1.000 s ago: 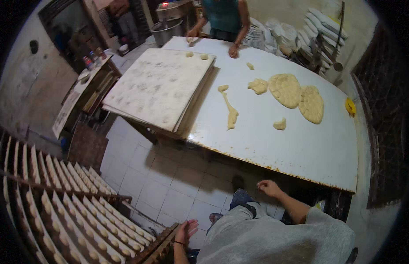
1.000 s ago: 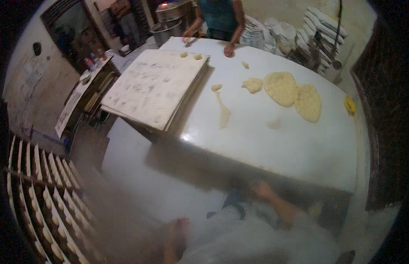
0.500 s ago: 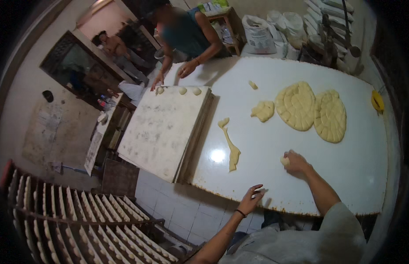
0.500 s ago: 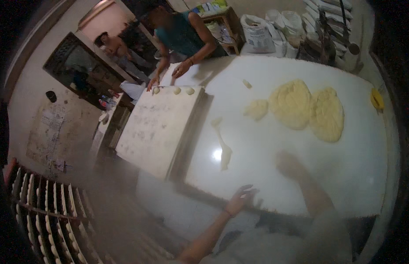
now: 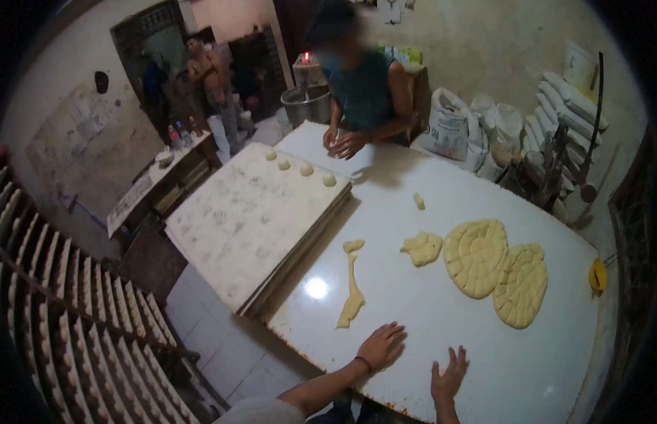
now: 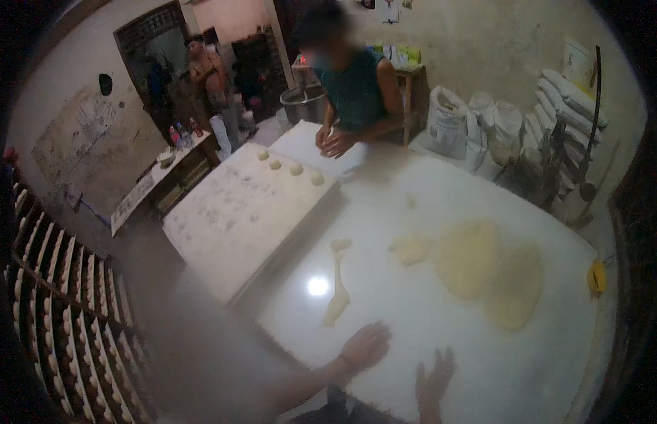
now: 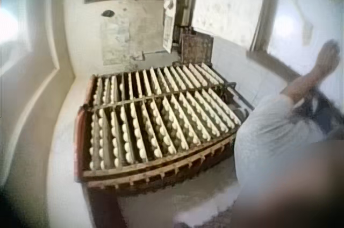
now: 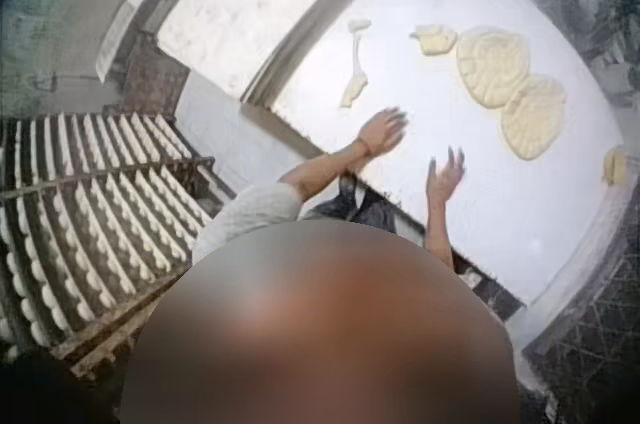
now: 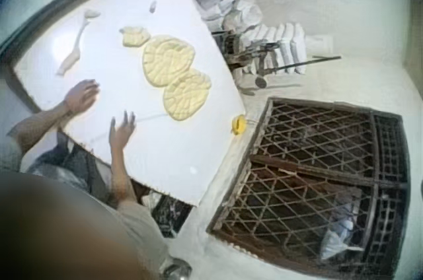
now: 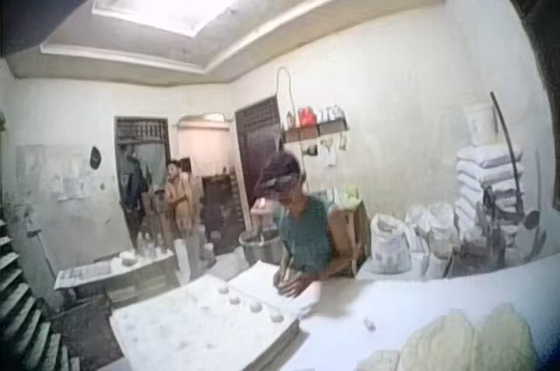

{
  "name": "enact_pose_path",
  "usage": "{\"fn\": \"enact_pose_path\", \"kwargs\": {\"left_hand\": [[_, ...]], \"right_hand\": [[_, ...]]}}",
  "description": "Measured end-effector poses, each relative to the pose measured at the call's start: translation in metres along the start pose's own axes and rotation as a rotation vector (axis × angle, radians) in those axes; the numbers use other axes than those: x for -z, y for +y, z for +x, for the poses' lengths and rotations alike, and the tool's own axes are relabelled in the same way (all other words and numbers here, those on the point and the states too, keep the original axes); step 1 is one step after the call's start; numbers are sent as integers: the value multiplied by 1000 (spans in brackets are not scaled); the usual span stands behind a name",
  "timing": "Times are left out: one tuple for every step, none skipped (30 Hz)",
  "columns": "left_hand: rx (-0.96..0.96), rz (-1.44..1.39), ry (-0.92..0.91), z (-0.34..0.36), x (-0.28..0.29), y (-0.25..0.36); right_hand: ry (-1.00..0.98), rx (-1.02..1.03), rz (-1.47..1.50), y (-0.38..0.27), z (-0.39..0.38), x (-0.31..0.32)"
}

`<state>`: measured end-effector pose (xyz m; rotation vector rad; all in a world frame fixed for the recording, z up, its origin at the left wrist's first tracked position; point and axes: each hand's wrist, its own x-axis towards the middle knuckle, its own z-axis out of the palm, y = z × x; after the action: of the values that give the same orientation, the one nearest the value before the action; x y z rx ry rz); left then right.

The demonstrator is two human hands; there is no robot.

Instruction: The person organizes trays of dough balls onto a cooling rack and shapes larger pieces of dough on a work table by hand.

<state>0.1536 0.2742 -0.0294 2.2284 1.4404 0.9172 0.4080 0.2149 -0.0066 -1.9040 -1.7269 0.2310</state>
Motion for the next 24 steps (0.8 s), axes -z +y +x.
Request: {"fn": "enact_pose_path", "kwargs": {"left_hand": [[-57,-69,-105,-24,-11,7],[-110,-133,-189,-49,-17,13],[-157,-155,-257,-70,-4,7],[-242,-146,-314,-90,8,-20],[-334,-132,-375,-117,18,-58],[-452,-138,-447,-104,40,-63],[-369,-177,-516,-79,54,-65],[-271,-120,-427,-64,63,-63],[-188,-93,-337,-39,38,-51],[-103,-63,-249,-24,18,-38],[-153,-135,-163,-12,-4,-18],[-175,-196,-72,-13,-11,2],[-89,-238,-385,-28,15,15],[-181,-273,-321,-78,1,-23],[-251,-296,-379,-99,-1,-64],[-324,-331,-448,-103,-5,-84],[-323,-276,-474,-103,7,-90],[-332,-220,-498,-88,31,-91],[-86,-170,-645,-35,30,-54],[-83,-179,-445,-20,10,-33],[-83,-190,-253,-6,-14,-15],[-70,-193,-62,-7,-22,-2],[-139,-248,-183,-34,-15,-8],[-200,-303,-297,-59,-7,-13]], "right_hand": [[-111,45,70,10,-18,-30],[-222,103,149,20,-39,-50],[-322,155,167,4,-78,-43],[-396,200,172,-10,-110,-23],[-559,91,140,45,-126,-27],[-511,16,128,67,-122,-21],[-465,-52,121,89,-116,-16],[-264,-43,176,54,-96,-1],[-206,-73,5,6,-58,4],[-121,-32,151,-22,-33,-11],[-126,-11,119,-18,-34,-33],[-154,22,100,-16,-39,-48],[-192,88,161,-16,-67,-43],[-270,161,194,-5,-96,-38],[-263,252,137,55,-132,-43],[-259,326,69,106,-152,-46],[-267,69,111,83,-140,-26],[-267,-188,145,38,-107,5],[-70,-194,107,36,-76,0],[-45,-119,85,22,-50,-16],[-19,-55,62,7,-30,-32],[-4,14,45,-2,-27,-42],[-100,67,65,-8,-54,-44],[-189,144,89,-8,-81,-41]]}}
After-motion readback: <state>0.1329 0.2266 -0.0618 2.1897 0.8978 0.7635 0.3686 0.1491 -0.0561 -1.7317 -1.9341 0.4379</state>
